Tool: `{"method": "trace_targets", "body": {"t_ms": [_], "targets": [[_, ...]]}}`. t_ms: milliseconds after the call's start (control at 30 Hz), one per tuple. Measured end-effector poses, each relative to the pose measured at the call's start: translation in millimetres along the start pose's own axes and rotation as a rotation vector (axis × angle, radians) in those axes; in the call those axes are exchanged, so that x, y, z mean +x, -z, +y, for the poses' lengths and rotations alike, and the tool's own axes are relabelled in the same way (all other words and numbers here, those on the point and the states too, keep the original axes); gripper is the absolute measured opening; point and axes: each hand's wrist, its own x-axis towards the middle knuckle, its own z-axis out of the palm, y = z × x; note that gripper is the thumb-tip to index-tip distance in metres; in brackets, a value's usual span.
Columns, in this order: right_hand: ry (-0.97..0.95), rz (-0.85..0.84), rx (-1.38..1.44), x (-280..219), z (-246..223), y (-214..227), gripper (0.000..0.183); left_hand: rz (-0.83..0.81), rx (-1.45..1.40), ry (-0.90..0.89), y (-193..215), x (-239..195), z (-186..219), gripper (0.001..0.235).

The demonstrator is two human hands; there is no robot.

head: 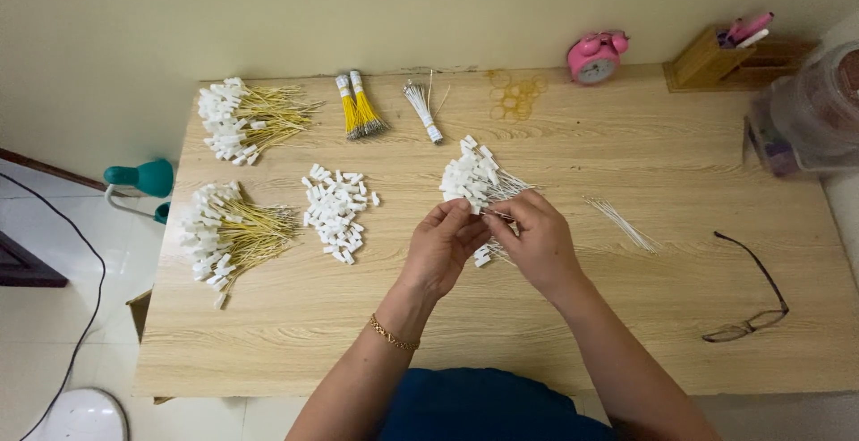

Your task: The person repeatedly picks small white plastic caps and thin sticks from a table and inserts the sticks into the caps to form cotton swabs. They place the assembled swabs into a growing pile and briefly handle a bundle of yellow sticks before resuming assembly.

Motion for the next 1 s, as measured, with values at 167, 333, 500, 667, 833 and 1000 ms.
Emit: {"method": "trace_targets", "body": {"t_ms": [167,333,500,667,833,1000], "targets": [[-0.132,-0.109,0.098,2.4,6.9,-1.5,0.013,0.009,-0.044,0.020,8.9,5.5,-4.0,0.017],[-0.160,-0.111,0.100,2.7,12.1,-6.1,0.013,0.024,-0.042,0.021,11.1,9.7,-8.5,0.017],[-0.084,-0.127,0.091,3.5,17.5,-13.4,0.014,0.110,0.027,0.014,17.8,15.4,-12.6,0.018],[-0.005,-0.127,0.016,5.6,31.1,-25.4,0.015,0.134,-0.005,0.010,22.7,18.1,-18.0,0.022],[-0.082,-0.176,0.019,7.4,61.3,-49.0,0.017,0.173,0.055,0.006,40.5,30.5,-10.4,0.028],[-0.162,-0.215,-0.084,0.4,129.3,-85.6,0.022,0.613,1.593,-0.223,65.6,47.9,46.9,0.044]]}}
